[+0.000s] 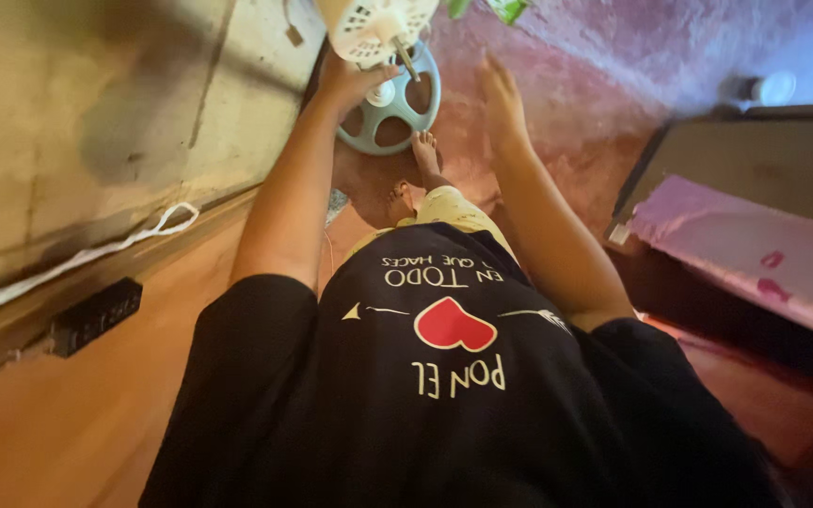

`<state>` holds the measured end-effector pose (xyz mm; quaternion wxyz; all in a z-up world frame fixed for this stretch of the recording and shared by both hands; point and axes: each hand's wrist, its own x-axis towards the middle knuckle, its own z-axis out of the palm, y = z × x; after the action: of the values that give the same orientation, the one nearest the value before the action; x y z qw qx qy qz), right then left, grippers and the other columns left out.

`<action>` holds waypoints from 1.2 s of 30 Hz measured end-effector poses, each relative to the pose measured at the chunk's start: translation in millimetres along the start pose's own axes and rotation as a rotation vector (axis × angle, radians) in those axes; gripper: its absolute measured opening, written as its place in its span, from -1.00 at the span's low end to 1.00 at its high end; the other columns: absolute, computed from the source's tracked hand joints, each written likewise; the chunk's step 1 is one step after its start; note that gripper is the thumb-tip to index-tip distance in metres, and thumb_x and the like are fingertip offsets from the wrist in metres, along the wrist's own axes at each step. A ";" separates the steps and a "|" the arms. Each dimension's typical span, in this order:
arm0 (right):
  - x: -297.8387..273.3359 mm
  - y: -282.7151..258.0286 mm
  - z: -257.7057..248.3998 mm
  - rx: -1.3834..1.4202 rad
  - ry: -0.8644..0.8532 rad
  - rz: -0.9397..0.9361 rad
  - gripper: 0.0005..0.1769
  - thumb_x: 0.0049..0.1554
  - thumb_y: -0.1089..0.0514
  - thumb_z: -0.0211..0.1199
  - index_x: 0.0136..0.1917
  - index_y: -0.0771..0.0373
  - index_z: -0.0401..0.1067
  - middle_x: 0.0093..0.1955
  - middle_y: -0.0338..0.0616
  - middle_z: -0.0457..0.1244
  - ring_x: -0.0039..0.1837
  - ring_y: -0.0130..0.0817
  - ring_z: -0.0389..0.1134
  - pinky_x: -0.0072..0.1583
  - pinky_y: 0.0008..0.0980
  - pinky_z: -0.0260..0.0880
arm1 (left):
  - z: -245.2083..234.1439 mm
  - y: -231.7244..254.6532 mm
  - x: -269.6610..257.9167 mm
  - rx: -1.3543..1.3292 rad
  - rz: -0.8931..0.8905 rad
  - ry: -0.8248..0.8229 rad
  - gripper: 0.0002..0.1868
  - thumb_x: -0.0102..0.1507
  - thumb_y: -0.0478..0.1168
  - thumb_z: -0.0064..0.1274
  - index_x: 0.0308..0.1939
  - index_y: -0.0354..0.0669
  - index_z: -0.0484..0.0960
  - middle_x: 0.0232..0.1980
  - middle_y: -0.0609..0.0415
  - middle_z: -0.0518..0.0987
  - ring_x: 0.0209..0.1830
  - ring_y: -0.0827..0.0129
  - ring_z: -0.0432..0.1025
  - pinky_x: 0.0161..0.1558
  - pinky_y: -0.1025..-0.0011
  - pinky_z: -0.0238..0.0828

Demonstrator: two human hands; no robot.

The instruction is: The person assembles a standing electric fan by hand. They attach the front grille, secure the fan blades to the motor hub, and then attach the rear grille to complete the assembly.

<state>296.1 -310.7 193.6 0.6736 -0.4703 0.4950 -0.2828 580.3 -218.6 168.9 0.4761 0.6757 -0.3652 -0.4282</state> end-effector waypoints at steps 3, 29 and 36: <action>-33.2 30.1 -19.3 0.070 0.080 0.169 -0.37 0.28 -0.02 0.21 0.53 0.21 0.23 0.45 -0.10 0.22 0.41 -0.29 0.22 0.39 -0.30 0.23 | 4.3 -2.4 21.4 -0.134 0.063 -0.073 -0.35 0.05 -0.32 0.52 0.17 -0.24 0.54 0.08 0.08 0.66 0.10 0.34 0.54 0.15 0.35 0.54; -138.8 43.1 -77.5 0.249 0.246 0.146 -0.16 0.26 -0.06 0.20 0.66 0.19 -0.07 0.62 0.11 0.02 0.61 -0.16 0.05 0.53 -0.16 -0.02 | 147.5 29.7 69.8 -0.165 0.001 -0.194 -0.52 -0.11 -0.45 0.33 -0.10 -0.25 0.64 -0.14 0.14 0.67 -0.15 0.37 0.59 -0.15 0.38 0.56; -153.6 59.2 -90.7 0.207 0.288 0.214 -0.14 0.23 -0.10 0.20 0.64 0.20 -0.05 0.59 0.09 0.07 0.59 -0.13 0.08 0.47 -0.14 0.06 | 149.0 27.1 56.6 -0.197 -0.087 -0.163 -0.57 -0.05 -0.42 0.36 -0.11 -0.24 0.63 -0.18 0.15 0.65 -0.19 0.37 0.56 -0.15 0.40 0.53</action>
<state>152.7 -189.2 195.0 0.6668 -0.2982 0.6016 -0.3233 460.7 -326.5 154.9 0.4898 0.6038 -0.3293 -0.5358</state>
